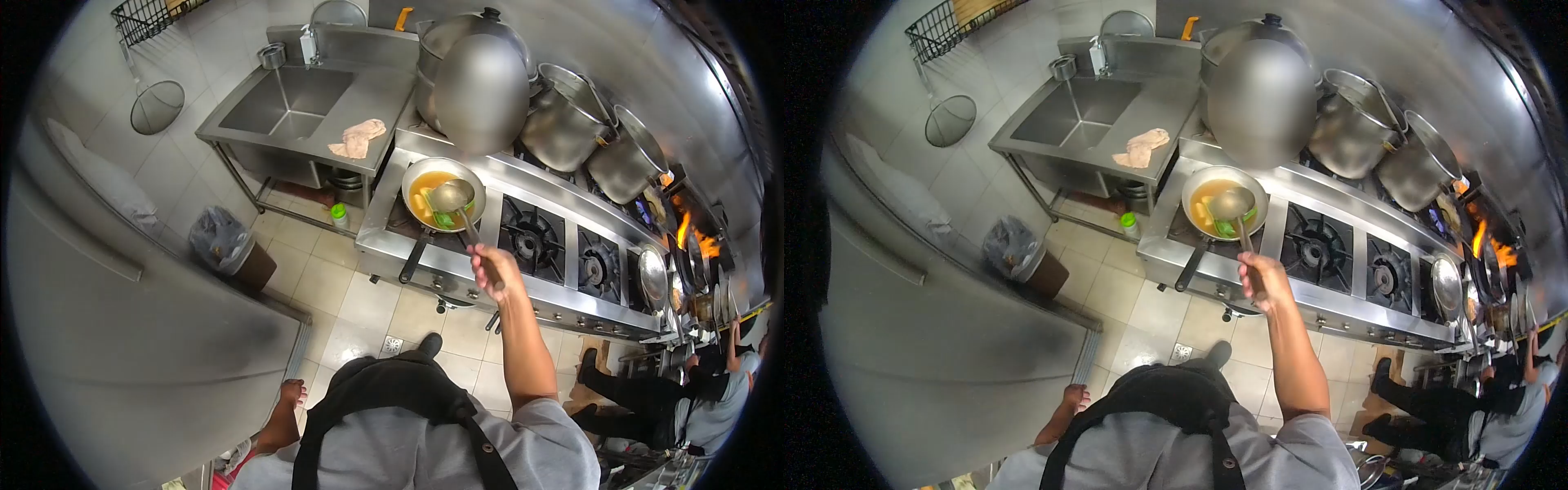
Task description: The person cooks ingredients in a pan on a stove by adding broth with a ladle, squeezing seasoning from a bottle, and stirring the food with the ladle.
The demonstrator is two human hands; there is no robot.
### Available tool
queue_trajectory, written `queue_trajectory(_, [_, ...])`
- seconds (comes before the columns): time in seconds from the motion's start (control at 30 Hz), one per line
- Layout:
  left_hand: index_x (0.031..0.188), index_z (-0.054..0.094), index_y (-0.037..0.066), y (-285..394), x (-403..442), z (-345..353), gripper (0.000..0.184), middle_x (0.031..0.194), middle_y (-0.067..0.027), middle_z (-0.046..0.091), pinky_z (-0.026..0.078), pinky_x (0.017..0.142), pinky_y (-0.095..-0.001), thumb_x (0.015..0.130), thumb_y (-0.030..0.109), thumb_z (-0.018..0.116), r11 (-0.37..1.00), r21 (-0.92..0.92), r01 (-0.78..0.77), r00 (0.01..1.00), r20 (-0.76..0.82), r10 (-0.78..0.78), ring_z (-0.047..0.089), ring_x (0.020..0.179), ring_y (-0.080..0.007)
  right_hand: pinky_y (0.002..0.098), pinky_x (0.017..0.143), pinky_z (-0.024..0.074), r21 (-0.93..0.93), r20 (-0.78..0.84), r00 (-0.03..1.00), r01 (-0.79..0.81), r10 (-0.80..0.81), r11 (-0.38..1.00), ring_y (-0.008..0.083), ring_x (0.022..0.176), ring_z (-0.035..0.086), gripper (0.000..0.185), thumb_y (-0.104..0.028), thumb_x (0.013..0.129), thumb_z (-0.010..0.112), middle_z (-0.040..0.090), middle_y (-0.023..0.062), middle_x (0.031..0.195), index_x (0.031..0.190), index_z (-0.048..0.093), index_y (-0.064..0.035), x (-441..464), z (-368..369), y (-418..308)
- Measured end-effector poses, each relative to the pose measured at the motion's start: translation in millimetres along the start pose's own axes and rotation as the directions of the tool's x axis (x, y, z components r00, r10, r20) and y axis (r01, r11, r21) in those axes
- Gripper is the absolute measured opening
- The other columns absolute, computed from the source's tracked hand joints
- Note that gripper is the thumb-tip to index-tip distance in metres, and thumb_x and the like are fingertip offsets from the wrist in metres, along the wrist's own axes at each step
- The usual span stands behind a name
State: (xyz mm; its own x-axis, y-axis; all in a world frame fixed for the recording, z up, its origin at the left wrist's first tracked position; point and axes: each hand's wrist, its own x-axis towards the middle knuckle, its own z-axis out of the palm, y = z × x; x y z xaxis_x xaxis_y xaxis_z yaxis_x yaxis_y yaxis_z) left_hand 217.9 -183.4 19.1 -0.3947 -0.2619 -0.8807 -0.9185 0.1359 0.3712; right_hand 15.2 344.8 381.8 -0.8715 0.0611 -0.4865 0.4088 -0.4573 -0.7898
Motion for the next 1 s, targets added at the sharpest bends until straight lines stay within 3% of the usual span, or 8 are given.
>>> queue_trajectory(0.23, [0.103,0.056,0.008,36.6,-19.3,34.8,0.026,0.084,-0.0082,0.063,0.046,0.053,-0.0386,0.085,0.027,0.055,0.997,-0.07,-0.021,1.0,0.02,0.022,0.062,0.065,-0.0223,0.0267,0.045,0.0428,-0.534,0.05,0.986,0.161,-0.16,0.83,0.0129,0.049,0.052,0.015,-0.014,0.081,0.061,0.058,0.0045,0.064,0.088,0.057,-0.0018,1.8,-49.8,48.5])
queue_trajectory(0.43, [0.098,0.06,0.001,195.4,-73.7,123.0,0.029,0.082,-0.0071,0.063,0.049,0.056,-0.0291,0.088,0.028,0.06,0.818,0.031,-0.574,0.815,0.119,0.567,0.062,0.069,-0.0162,0.0324,0.061,0.0472,-0.817,-0.046,0.966,0.109,-0.254,0.566,0.0198,0.062,0.06,0.026,-0.011,0.081,0.059,0.06,0.0122,0.068,0.101,0.054,0.0047,-1.4,-90.7,44.1])
queue_trajectory(0.47, [0.111,0.054,0.002,222.3,-69.5,141.5,0.042,0.093,-0.0099,0.063,0.049,0.06,-0.0306,0.087,0.036,0.06,0.734,0.114,-0.669,0.742,0.161,0.651,0.062,0.075,-0.0165,0.0362,0.065,0.0482,-0.858,0.009,0.939,0.183,-0.343,0.48,0.0278,0.066,0.062,0.035,-0.01,0.082,0.058,0.062,0.0178,0.073,0.112,0.051,0.0056,10.9,-110.0,50.7])
queue_trajectory(0.5, [0.115,0.051,0.0,248.6,-70.9,164.7,0.051,0.102,-0.0126,0.061,0.049,0.067,-0.0324,0.084,0.038,0.064,0.632,-0.032,-0.774,0.619,0.174,0.766,0.062,0.079,-0.0193,0.0368,0.067,0.0482,-0.852,0.015,0.941,0.189,-0.338,0.488,0.0295,0.068,0.062,0.037,-0.01,0.082,0.058,0.062,0.0188,0.074,0.114,0.05,0.0055,17.4,-118.3,52.9])
queue_trajectory(0.57, [0.118,0.049,-0.002,310.6,-113.7,200.2,0.061,0.107,-0.0154,0.058,0.049,0.074,-0.0351,0.08,0.041,0.068,0.42,0.281,-0.863,0.464,0.111,0.879,0.062,0.083,-0.0234,0.0381,0.069,0.0483,-0.839,0.031,0.944,0.203,-0.328,0.505,0.0327,0.071,0.062,0.04,-0.01,0.082,0.057,0.063,0.0207,0.077,0.118,0.048,0.0051,29.4,-131.0,55.8])
queue_trajectory(0.7, [0.117,0.051,-0.003,376.8,-138.1,259.2,0.069,0.105,-0.019,0.061,0.046,0.087,-0.0359,0.072,0.045,0.072,0.493,0.432,-0.755,0.6,0.153,0.786,0.06,0.099,-0.0292,0.0265,0.044,0.0407,-0.739,0.047,0.938,0.265,-0.345,0.62,0.0103,0.049,0.049,0.034,-0.008,0.083,0.055,0.054,0.0051,0.064,0.113,0.048,0.0075,42.4,-134.9,54.0])
queue_trajectory(0.83, [0.11,0.054,-0.003,400.0,-152.8,284.8,0.059,0.107,-0.0214,0.061,0.047,0.086,-0.0402,0.073,0.041,0.071,0.46,0.665,-0.588,0.749,0.233,0.62,0.058,0.103,-0.0345,0.027,0.047,0.0439,-0.579,0.045,0.993,0.112,-0.105,0.808,0.0105,0.051,0.052,0.018,-0.011,0.086,0.052,0.055,0.0056,0.067,0.098,0.052,0.0022,50.2,-133.2,47.2])
queue_trajectory(1.0, [0.096,0.059,-0.002,393.6,-133.6,295.6,0.038,0.096,-0.0232,0.063,0.048,0.08,-0.0409,0.07,0.025,0.067,0.417,0.674,-0.61,0.697,0.204,0.688,0.061,0.093,-0.0363,0.0219,0.037,0.0382,0.039,0.162,0.983,-0.096,0.088,0.995,0.008,0.05,0.048,0.021,-0.014,0.085,0.057,0.053,0.0004,0.069,0.102,0.052,-0.0026,42.2,-130.5,33.2])
